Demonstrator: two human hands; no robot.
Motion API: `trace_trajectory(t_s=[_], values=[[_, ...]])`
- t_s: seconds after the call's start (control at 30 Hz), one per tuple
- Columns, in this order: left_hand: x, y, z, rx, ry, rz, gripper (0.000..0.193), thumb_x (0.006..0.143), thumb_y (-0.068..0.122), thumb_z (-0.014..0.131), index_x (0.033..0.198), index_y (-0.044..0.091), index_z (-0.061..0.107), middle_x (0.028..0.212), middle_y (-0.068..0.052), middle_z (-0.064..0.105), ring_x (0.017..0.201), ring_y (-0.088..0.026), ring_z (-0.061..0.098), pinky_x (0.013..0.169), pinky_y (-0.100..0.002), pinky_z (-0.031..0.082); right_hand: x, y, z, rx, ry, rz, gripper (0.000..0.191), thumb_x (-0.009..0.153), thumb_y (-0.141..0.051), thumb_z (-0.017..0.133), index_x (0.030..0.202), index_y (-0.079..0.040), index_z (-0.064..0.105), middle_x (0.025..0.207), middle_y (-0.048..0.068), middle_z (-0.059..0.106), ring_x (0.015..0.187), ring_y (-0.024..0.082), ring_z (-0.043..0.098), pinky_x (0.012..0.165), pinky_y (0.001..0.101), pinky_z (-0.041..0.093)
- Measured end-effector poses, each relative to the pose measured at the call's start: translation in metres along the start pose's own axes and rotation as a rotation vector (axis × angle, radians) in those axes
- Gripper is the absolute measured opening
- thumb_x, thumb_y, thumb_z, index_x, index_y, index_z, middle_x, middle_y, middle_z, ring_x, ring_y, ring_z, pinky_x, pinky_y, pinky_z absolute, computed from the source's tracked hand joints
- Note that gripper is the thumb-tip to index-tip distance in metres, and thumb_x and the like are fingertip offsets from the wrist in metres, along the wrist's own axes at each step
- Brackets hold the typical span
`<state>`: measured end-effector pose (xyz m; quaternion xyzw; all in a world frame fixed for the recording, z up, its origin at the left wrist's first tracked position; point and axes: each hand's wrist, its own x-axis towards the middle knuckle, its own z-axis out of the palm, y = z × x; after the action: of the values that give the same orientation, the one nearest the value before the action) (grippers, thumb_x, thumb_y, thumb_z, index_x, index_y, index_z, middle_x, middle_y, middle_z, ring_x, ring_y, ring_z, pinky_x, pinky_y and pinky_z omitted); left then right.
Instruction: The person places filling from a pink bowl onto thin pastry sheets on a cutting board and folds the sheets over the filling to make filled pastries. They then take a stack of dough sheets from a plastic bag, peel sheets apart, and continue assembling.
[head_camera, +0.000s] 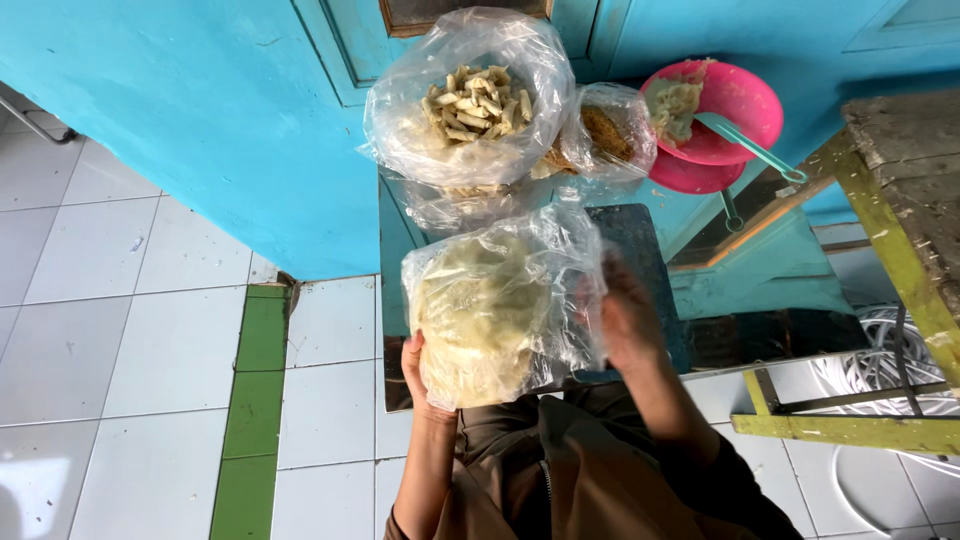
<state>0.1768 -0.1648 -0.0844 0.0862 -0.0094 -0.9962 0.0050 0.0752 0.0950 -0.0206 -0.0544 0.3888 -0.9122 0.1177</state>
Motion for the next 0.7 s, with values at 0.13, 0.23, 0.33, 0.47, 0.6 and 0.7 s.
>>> trace_trajectory(t_s=[0.13, 0.23, 0.33, 0.47, 0.6, 0.7], values=[[-0.004, 0.004, 0.001, 0.159, 0.001, 0.054, 0.061, 0.092, 0.032, 0.066, 0.143, -0.001, 0.054, 0.132, -0.020, 0.067, 0.112, -0.036, 0.069, 0.095, -0.051, 0.057, 0.000, -0.080, -0.019, -0.598, 0.112, -0.356, 0.011, 0.110, -0.011, 0.065, 0.114, -0.001, 0.069, 0.083, 0.004, 0.066, 0.060, 0.006, 0.054, 0.051, 0.0206, 0.041], [0.001, -0.004, -0.002, 0.223, 0.021, 0.052, 0.059, 0.094, 0.029, 0.066, 0.142, -0.004, 0.054, 0.130, -0.021, 0.068, 0.112, -0.034, 0.069, 0.097, -0.048, 0.056, -0.005, -0.099, -0.018, -0.895, 0.199, -0.525, 0.015, 0.108, -0.013, 0.067, 0.110, 0.001, 0.071, 0.082, 0.003, 0.065, 0.064, 0.007, 0.053, 0.059, 0.0228, 0.042], [0.007, -0.010, -0.007, 0.222, -0.003, 0.032, 0.056, 0.096, 0.024, 0.065, 0.141, -0.007, 0.054, 0.129, -0.022, 0.068, 0.111, -0.034, 0.069, 0.097, -0.047, 0.056, -0.002, -0.102, -0.016, -0.753, 0.283, -0.482, 0.016, 0.105, -0.014, 0.069, 0.104, 0.002, 0.071, 0.075, 0.002, 0.062, 0.061, 0.007, 0.053, 0.057, 0.0235, 0.041], [0.004, -0.008, -0.009, 0.211, -0.006, 0.052, 0.056, 0.092, 0.022, 0.065, 0.137, -0.008, 0.055, 0.127, -0.022, 0.069, 0.110, -0.035, 0.070, 0.097, -0.047, 0.056, 0.002, -0.101, -0.023, -1.083, 0.274, -0.620, 0.023, 0.093, -0.014, 0.073, 0.104, 0.004, 0.063, 0.084, 0.001, 0.057, 0.069, 0.007, 0.052, 0.064, 0.0219, 0.044], [0.004, -0.008, -0.005, 0.204, 0.013, 0.015, 0.057, 0.089, 0.025, 0.065, 0.136, -0.007, 0.055, 0.125, -0.022, 0.069, 0.108, -0.036, 0.070, 0.094, -0.049, 0.056, -0.007, -0.088, -0.035, -1.087, 0.198, -0.367, 0.013, 0.104, -0.014, 0.072, 0.102, -0.001, 0.071, 0.081, 0.003, 0.057, 0.072, 0.010, 0.044, 0.064, 0.0244, 0.034], [0.006, -0.013, -0.002, 0.237, 0.003, 0.032, 0.058, 0.091, 0.024, 0.066, 0.138, -0.008, 0.055, 0.126, -0.023, 0.069, 0.110, -0.036, 0.069, 0.096, -0.047, 0.055, -0.012, -0.085, -0.043, -1.361, 0.090, -0.623, 0.013, 0.097, -0.011, 0.076, 0.104, -0.002, 0.071, 0.095, 0.005, 0.059, 0.080, 0.011, 0.052, 0.071, 0.0276, 0.045]])
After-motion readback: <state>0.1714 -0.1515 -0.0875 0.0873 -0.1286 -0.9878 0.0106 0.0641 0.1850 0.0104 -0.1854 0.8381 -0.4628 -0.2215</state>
